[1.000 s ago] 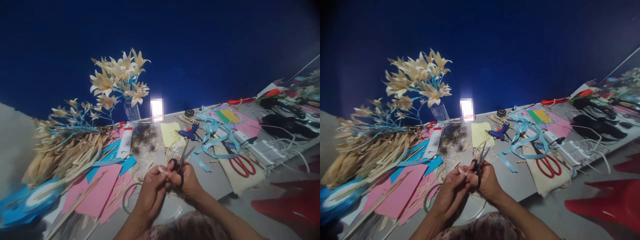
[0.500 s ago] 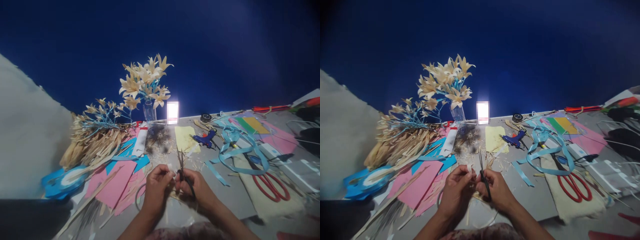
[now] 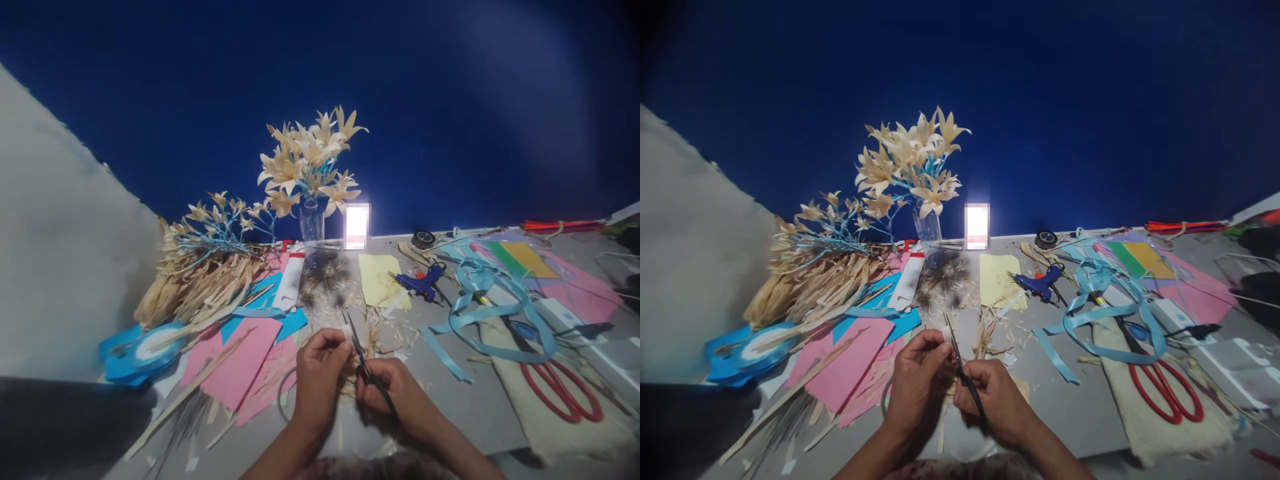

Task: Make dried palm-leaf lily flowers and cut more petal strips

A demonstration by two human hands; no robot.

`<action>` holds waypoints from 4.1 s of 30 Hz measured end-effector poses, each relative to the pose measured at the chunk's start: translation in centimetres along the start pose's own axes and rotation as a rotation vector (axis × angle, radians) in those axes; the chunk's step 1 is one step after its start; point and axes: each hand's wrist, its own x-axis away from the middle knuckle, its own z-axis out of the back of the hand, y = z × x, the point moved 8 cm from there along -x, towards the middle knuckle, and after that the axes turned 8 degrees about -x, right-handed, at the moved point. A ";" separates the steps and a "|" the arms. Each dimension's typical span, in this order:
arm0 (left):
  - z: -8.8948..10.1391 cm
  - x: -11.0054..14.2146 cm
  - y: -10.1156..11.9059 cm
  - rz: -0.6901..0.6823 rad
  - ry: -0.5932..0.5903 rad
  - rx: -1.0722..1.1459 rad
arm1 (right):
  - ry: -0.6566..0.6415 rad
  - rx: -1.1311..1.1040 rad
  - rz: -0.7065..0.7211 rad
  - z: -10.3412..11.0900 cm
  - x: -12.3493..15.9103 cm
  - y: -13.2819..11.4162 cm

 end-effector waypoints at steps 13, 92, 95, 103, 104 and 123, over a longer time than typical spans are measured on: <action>-0.4 0.4 0.0 0.011 -0.008 0.037 | 0.026 -0.018 -0.014 0.0 0.5 0.7; 0.1 1.1 2.7 0.314 -0.505 0.164 | -0.376 0.052 -0.415 2.1 2.7 0.9; 0.3 1.0 2.7 0.304 -0.515 0.125 | -0.358 0.093 -0.439 2.3 2.9 0.6; 0.7 0.9 3.3 0.276 -0.509 0.014 | -0.397 0.139 -0.436 2.5 3.1 -0.2; 0.7 0.9 3.3 0.274 -0.502 0.004 | -0.407 0.139 -0.432 2.5 3.1 -0.3; -1.2 1.1 0.0 0.391 -0.271 0.423 | 0.146 -0.230 0.025 2.2 -0.3 -2.7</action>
